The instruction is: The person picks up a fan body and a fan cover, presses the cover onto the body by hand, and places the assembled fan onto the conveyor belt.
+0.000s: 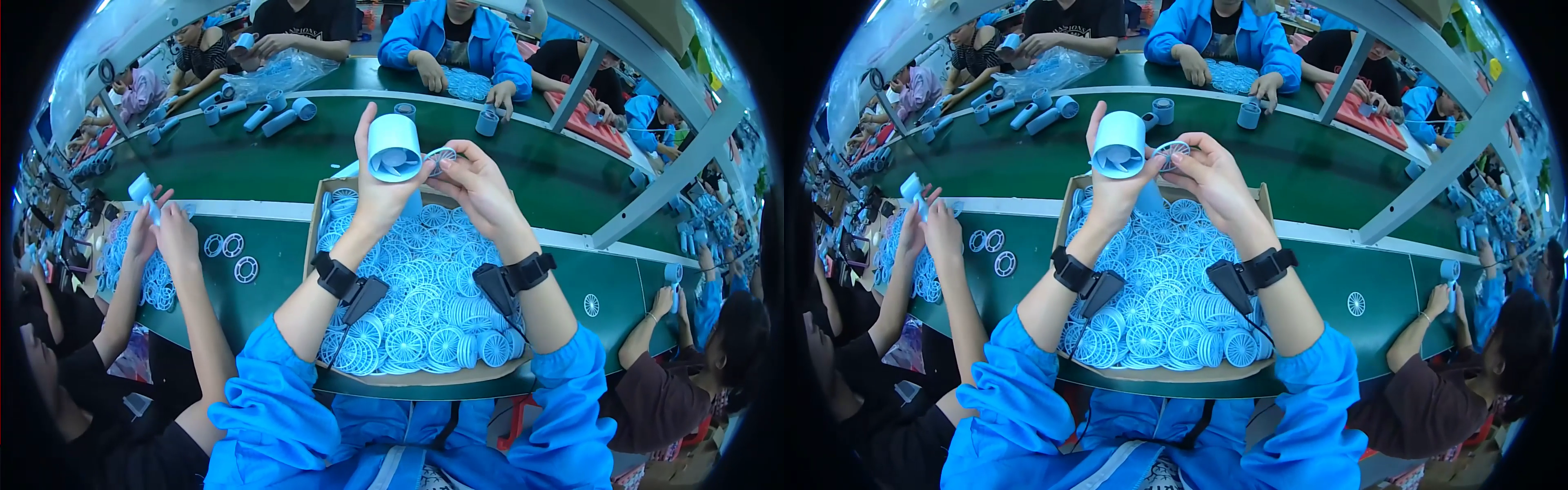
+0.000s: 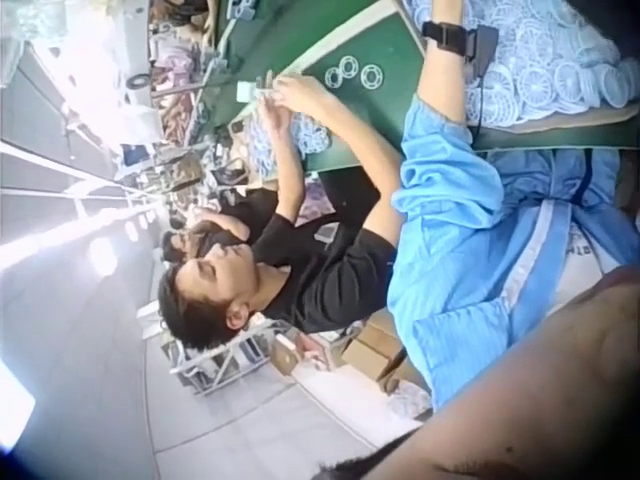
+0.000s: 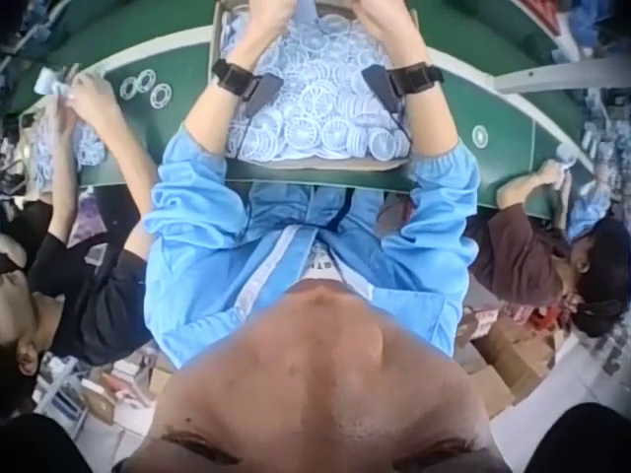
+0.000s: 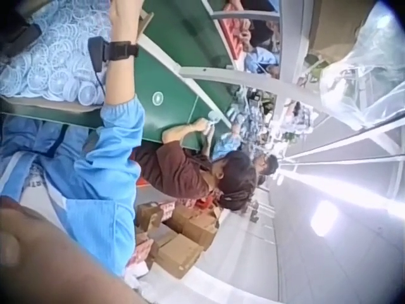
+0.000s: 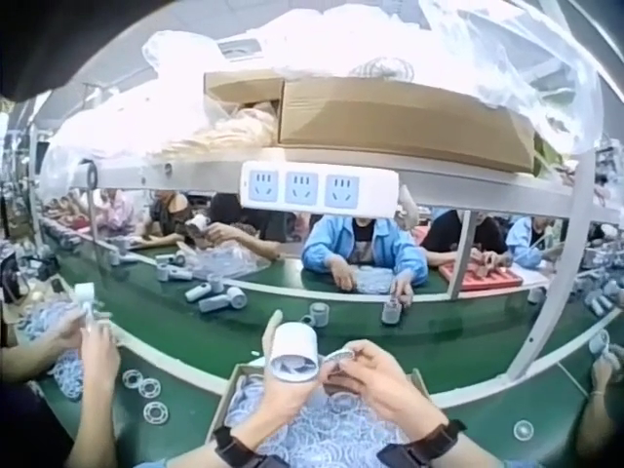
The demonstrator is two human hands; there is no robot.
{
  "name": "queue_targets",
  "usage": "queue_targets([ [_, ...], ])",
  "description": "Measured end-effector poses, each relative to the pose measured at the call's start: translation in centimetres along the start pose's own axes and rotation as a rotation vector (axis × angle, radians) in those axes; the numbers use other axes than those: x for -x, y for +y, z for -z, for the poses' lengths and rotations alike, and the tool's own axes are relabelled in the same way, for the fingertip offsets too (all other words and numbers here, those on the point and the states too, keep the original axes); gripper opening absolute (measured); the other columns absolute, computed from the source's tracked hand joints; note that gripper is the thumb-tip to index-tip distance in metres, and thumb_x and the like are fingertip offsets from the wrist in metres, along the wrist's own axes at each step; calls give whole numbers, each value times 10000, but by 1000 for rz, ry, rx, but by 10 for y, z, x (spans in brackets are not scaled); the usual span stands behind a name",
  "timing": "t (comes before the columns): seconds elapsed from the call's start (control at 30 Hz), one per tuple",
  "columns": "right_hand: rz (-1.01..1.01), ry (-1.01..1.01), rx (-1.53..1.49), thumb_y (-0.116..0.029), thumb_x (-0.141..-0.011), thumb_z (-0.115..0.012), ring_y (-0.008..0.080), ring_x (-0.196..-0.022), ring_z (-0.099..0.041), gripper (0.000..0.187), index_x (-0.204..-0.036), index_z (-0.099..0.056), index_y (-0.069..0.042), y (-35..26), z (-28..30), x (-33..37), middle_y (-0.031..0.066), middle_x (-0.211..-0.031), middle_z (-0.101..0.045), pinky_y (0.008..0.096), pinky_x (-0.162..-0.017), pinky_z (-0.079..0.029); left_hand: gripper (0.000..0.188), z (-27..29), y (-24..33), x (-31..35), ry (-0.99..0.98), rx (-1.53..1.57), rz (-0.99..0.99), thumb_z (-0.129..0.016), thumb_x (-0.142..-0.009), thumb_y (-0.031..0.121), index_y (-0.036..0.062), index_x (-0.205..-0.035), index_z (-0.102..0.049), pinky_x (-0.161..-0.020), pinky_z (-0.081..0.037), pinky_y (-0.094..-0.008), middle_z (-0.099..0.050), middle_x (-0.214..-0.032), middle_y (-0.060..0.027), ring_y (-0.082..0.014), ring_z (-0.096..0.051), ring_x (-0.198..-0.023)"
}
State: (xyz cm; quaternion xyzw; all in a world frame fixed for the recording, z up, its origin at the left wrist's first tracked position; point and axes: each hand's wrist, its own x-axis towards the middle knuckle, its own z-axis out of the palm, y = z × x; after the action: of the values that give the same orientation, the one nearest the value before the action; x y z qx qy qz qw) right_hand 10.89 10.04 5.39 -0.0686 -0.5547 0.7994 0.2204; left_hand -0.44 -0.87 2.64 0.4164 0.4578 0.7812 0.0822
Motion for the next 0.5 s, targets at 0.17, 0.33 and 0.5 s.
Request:
queue_targets([
  [0.17, -38, -108, -31, -110, -952, -507, 243, -1052, -602, 301, -1217, -498, 33, 11, 12, 5, 147, -1166, -578, 393, -956, -487, 972, 3, -3, -4, -49, -26, 3, -751, -704, -50, 155, -1462, -176, -745, -538, -295, -539, -1089, -78, -144, -614, -849],
  [0.33, -186, -304, -316, -187, -974, -439, 353, -1126, -564, 404, -1266, -445, 93, 12, 34, 8, 233, -1186, -564, 460, -997, -464, 889, 10, 1, -9, -155, 128, 189, -743, -696, -56, 97, -1435, -272, -729, -522, -280, -566, -989, -49, -112, -595, -816],
  [0.5, -168, -271, -377, -238, -956, -494, 349, -1105, -570, 474, -1312, -393, 60, 22, 33, 7, 211, -1239, -529, 459, -993, -459, 911, 9, 2, -12, -175, 172, 232, -778, -705, -16, 122, -1437, -254, -773, -530, -285, -518, -1147, -73, -139, -628, -845],
])
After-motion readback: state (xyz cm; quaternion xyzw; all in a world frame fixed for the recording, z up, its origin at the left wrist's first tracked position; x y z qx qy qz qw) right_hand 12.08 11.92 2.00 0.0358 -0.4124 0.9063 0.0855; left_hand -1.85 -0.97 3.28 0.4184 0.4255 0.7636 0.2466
